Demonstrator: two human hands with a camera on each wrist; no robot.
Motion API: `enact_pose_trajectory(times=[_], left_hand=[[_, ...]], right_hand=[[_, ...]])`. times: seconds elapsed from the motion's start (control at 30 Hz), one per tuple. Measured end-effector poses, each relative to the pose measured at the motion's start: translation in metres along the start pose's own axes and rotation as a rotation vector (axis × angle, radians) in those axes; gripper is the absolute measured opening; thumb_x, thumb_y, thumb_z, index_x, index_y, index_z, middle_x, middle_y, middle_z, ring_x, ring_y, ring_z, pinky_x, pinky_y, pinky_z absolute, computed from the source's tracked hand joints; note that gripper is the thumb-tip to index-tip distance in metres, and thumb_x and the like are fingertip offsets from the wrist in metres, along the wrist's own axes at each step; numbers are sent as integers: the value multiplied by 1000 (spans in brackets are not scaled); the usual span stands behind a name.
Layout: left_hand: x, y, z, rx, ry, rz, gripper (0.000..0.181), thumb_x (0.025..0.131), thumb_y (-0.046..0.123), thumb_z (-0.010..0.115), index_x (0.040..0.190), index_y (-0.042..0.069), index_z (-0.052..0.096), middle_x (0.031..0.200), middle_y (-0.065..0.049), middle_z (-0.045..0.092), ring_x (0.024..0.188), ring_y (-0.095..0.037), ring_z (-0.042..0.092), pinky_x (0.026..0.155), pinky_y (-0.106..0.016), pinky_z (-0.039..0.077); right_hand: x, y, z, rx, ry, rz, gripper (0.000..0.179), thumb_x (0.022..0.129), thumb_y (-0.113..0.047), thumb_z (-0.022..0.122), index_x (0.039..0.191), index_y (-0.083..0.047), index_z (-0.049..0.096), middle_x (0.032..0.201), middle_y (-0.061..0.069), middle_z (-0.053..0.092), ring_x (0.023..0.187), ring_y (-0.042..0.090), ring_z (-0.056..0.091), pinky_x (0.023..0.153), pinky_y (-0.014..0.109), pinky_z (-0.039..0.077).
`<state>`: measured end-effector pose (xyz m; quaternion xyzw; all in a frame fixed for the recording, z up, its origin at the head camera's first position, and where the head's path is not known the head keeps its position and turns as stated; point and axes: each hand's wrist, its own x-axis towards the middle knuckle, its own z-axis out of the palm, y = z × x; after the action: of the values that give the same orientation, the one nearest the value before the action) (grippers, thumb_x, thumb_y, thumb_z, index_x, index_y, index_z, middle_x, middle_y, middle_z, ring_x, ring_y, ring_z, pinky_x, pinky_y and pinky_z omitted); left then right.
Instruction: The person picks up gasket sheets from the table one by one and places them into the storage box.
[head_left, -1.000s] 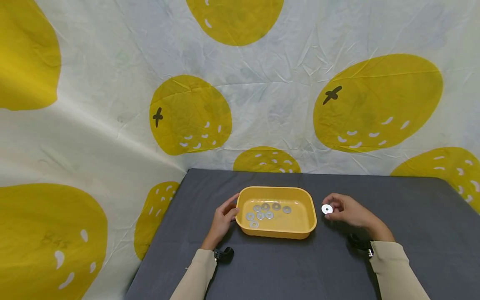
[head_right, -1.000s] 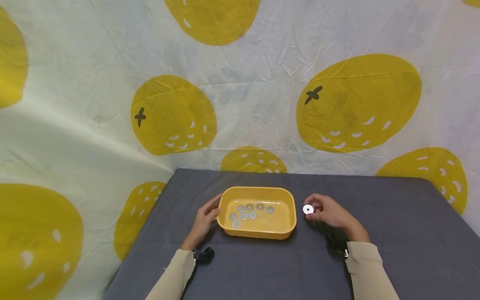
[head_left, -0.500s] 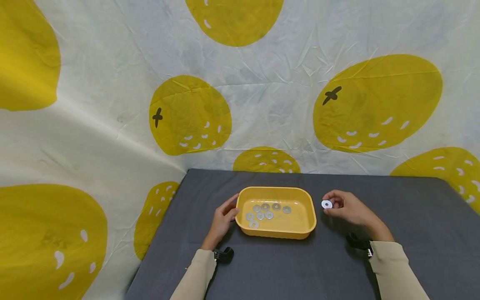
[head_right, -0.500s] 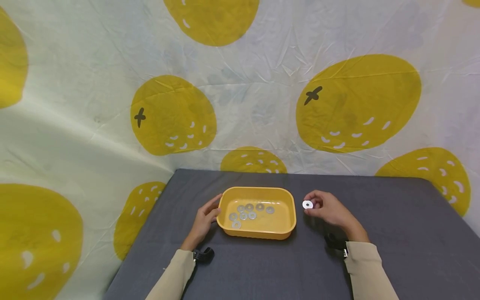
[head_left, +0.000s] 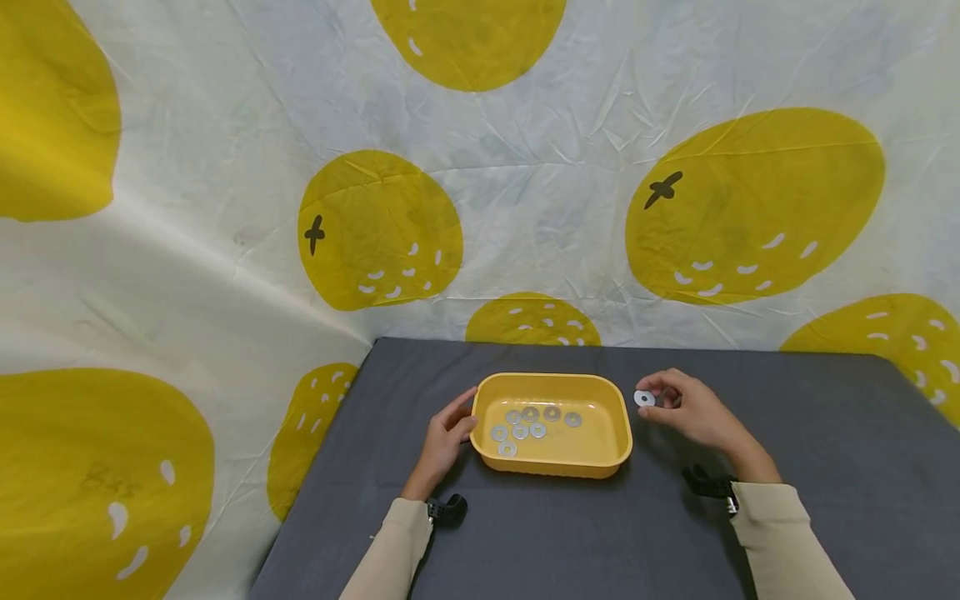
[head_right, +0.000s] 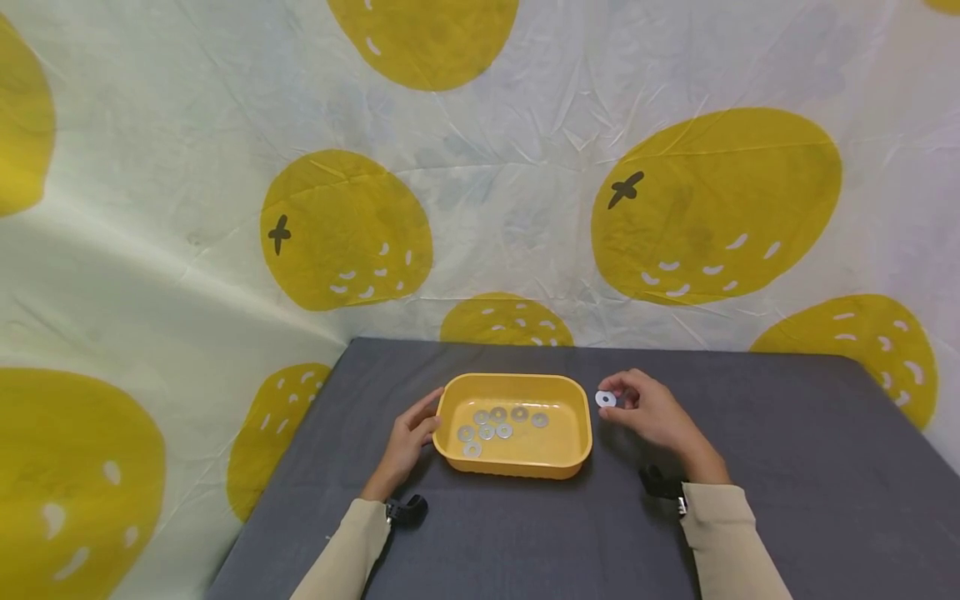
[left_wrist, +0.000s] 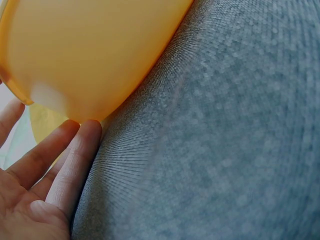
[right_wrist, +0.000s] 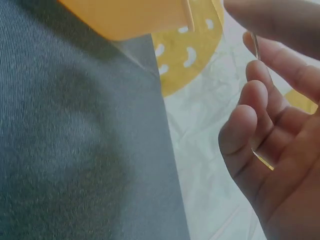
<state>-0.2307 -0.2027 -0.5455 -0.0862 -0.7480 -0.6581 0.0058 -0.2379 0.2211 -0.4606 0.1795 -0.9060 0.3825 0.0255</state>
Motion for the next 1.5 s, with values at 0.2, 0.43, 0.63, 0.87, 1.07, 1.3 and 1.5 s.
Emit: enact_pose_trajectory(times=[0.2,0.43,0.63,0.87,1.07,1.3,1.5], left_hand=[[-1,1,0,-8,3,-8,48,104,17,60,150,27,54,132,-19,67,119,-38,65,86,-27,60],[-1,1,-1,-9,2,-10,48,104,17,60,150,27,54,132,-19,67,119,-38,65,87,-30,61],[-1,1,-1,-4,7,-13,49,104,16,60,152,24,52,132,-21,66,119,-40,64,86,-26,60],[-1,9,-2,-24,-25,-33,52,104,11,57,155,14,47,136,-27,62,123,-45,60,85,-25,60],[-8,33,-4,-25,-66,-19,52,104,8,58,154,7,46,134,-31,61,121,-47,61,86,-29,61],[0,10,-3,-28,-32,-34,53,105,9,57,156,13,45,137,-29,61,123,-46,60,86,-25,59],[1,3,-1,-24,-3,-11,50,104,14,60,153,20,51,134,-23,64,120,-42,63,85,-26,60]], right_hand=[[1,-9,5,7,23,-20,31,91,-20,79,118,-8,70,101,7,59,77,11,49,62,25,43],[3,-23,13,27,27,-18,30,91,-15,78,119,-6,69,101,8,58,77,11,49,62,25,44],[5,-31,22,21,26,-42,30,92,-12,76,120,-6,69,100,7,58,76,11,48,62,25,43],[7,-38,33,22,31,-116,28,90,-12,78,117,-6,70,95,6,57,72,8,47,61,24,43],[8,-44,40,14,28,-152,26,89,-14,80,114,-8,71,96,4,57,68,7,45,58,24,42],[10,-51,48,30,11,-182,26,87,-14,82,111,-10,72,95,3,58,68,6,45,58,24,42],[11,-56,57,43,0,-199,26,86,-15,83,109,-11,72,91,6,57,68,6,45,59,23,42]])
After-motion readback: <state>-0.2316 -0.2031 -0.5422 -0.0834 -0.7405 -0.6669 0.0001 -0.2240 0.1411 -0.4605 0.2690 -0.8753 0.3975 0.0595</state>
